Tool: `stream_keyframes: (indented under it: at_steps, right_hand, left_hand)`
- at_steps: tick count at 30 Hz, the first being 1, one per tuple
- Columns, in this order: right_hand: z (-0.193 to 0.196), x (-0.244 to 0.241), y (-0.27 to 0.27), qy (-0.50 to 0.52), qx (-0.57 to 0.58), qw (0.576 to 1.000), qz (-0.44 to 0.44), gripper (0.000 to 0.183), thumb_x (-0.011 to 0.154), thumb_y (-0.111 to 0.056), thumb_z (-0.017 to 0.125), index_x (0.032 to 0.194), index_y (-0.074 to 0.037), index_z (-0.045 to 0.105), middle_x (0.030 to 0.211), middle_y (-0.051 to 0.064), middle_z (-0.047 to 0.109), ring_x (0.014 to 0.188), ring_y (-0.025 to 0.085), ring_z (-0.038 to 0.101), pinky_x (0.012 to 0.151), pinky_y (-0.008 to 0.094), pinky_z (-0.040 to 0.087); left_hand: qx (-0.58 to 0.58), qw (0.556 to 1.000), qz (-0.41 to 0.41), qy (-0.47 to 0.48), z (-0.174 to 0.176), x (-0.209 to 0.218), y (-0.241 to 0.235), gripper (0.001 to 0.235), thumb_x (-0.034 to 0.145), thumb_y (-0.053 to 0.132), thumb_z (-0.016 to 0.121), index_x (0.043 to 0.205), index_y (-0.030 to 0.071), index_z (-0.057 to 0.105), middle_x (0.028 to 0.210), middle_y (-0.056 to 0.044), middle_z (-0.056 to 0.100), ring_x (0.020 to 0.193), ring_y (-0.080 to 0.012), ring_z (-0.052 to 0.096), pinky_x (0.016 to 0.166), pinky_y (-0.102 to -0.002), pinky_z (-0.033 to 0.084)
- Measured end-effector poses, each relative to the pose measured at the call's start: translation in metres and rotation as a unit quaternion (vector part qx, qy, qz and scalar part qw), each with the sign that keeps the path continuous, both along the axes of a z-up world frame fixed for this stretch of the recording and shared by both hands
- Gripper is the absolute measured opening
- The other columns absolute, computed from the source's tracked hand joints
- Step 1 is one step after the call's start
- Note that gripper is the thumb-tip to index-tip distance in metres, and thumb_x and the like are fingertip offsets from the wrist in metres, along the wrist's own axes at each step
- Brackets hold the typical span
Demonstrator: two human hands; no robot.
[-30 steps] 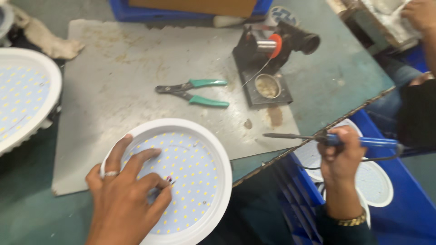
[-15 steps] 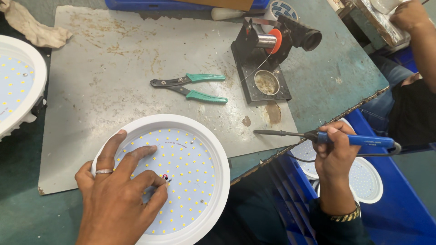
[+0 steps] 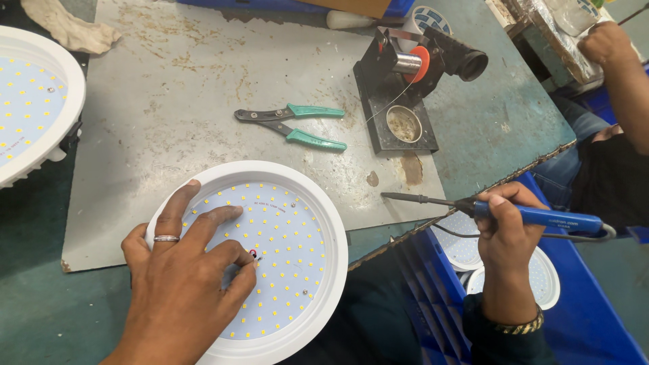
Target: The person uses a soldering iron and wire to attach small components to the center of circular LED light modules. They repeatedly pick up modules from a stack, solder the center point, and place the finished units back on the stack.
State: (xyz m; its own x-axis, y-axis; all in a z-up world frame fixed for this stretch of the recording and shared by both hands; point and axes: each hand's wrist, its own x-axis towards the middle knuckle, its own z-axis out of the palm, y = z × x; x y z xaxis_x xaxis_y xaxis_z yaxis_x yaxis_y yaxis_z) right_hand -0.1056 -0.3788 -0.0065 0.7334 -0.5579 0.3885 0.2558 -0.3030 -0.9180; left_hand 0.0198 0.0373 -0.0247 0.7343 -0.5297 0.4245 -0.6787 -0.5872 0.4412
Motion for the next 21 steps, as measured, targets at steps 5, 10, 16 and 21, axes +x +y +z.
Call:
stream_keyframes:
  at_steps: [5,10,16,21]
  right_hand:
    - [0.001,-0.001,-0.001,-0.006,0.003,1.000,-0.002,0.015,0.097,-0.011,0.057,0.088,0.000,0.061,0.069,0.004,0.056,0.051,0.007,0.045,0.046,0.019,0.032]
    - [-0.006,0.007,-0.019,-0.010,0.337,0.939,0.064,0.024,0.101,-0.025,0.059,0.085,-0.009,0.066,0.057,-0.003,0.053,0.043,0.004,0.044,0.041,0.019,0.033]
    - [-0.025,0.010,-0.030,0.029,0.553,0.816,0.163,0.031,0.100,-0.032,0.061,0.081,-0.009,0.069,0.052,-0.007,0.050,0.038,0.003,0.039,0.037,0.018,0.034]
    - [-0.030,0.014,-0.018,0.022,0.557,0.813,0.168,0.030,0.102,-0.029,0.060,0.084,-0.008,0.070,0.051,-0.008,0.047,0.037,0.002,0.038,0.038,0.018,0.033]
  left_hand:
    - [0.002,1.000,0.001,0.016,0.002,-0.001,0.000,0.012,0.074,0.032,0.073,0.071,0.021,0.077,0.129,-0.001,0.066,0.149,-0.0357,0.033,0.104,-0.062,0.021]
    - [-0.002,1.000,0.004,0.004,-0.005,-0.002,0.002,0.013,0.074,0.034,0.073,0.073,0.021,0.076,0.131,-0.001,0.065,0.149,-0.0351,0.033,0.105,-0.064,0.020]
    - [-0.020,1.000,0.017,-0.016,-0.014,0.002,-0.002,0.014,0.071,0.036,0.072,0.074,0.023,0.076,0.129,0.000,0.064,0.148,-0.0346,0.033,0.105,-0.067,0.020]
    - [-0.018,0.999,0.011,-0.025,-0.003,0.000,-0.002,0.014,0.072,0.037,0.072,0.073,0.023,0.075,0.131,-0.002,0.063,0.149,-0.0355,0.032,0.106,-0.067,0.021]
